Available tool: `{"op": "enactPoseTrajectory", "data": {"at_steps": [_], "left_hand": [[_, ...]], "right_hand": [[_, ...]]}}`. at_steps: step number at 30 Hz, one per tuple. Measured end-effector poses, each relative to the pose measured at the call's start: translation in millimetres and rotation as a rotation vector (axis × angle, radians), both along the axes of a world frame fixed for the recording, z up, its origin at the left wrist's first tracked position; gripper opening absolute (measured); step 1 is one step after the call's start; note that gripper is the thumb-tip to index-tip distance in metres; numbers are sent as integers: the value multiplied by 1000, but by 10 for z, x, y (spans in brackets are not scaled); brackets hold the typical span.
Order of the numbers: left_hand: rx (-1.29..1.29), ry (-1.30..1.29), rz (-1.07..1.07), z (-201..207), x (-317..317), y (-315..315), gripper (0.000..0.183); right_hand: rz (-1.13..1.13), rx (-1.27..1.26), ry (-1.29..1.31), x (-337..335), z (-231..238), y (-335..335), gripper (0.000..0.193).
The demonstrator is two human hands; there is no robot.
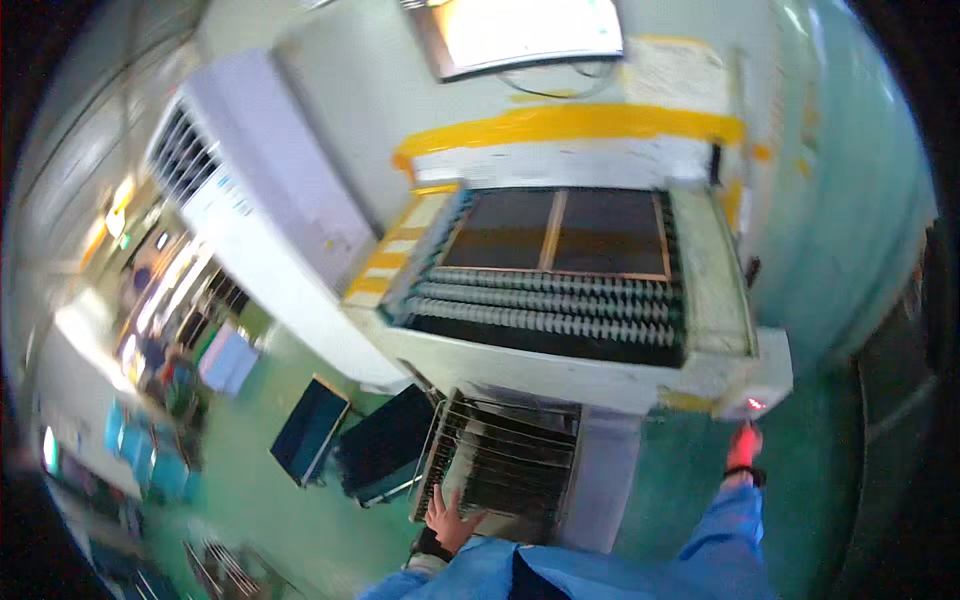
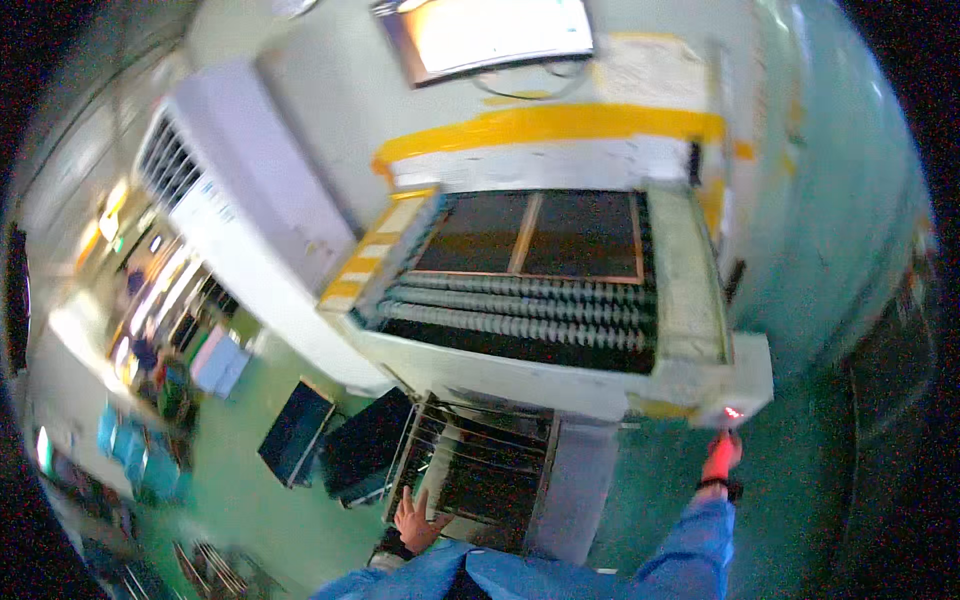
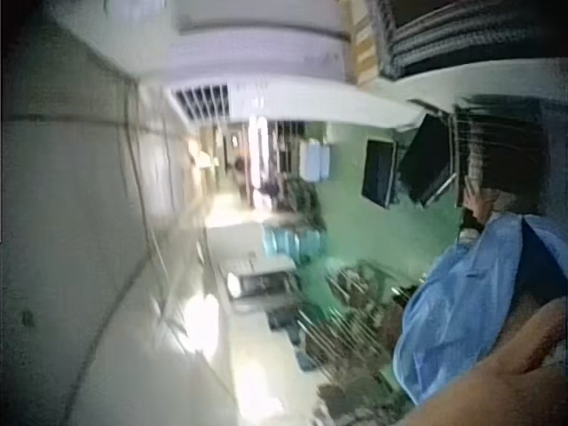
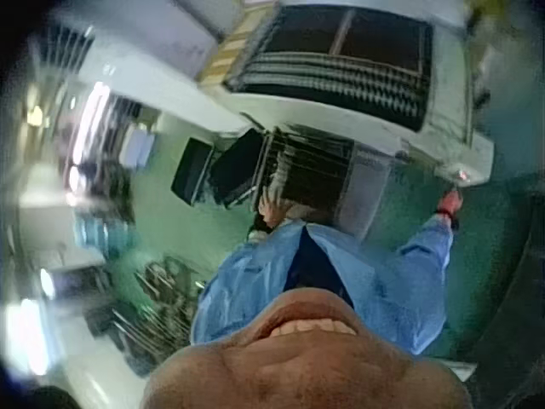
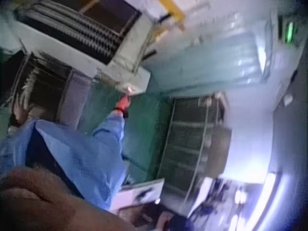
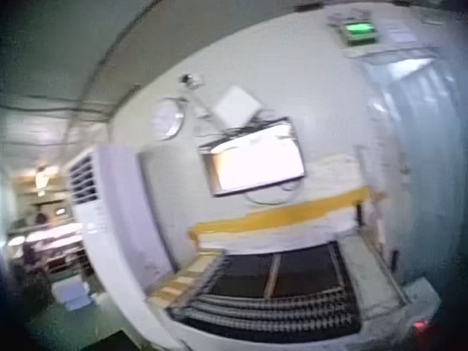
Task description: Loading glass panels from a processing machine into metal storage racks.
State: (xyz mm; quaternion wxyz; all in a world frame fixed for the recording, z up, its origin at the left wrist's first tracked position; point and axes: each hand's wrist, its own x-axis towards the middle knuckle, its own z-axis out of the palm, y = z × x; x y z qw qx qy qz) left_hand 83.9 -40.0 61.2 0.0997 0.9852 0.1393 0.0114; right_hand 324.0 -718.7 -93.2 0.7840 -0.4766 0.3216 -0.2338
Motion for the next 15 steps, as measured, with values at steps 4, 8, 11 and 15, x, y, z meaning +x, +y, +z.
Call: {"op": "enactPoseTrajectory", "data": {"at_steps": [4,8,11,15], "left_hand": [[-51,48,23,-14,95,-95,95],[-125,112,40,19,90,-119,97],[-134,107,38,21,53,-107,97],[-133,122,67,63,-86,-113,97]], "right_hand": [[-311,16,99,-221,513,120,4],[-231,29,67,-298,558,97,13],[-221,38,12,-284,459,131,12],[-143,66,-93,-323,376,82,7]]}}
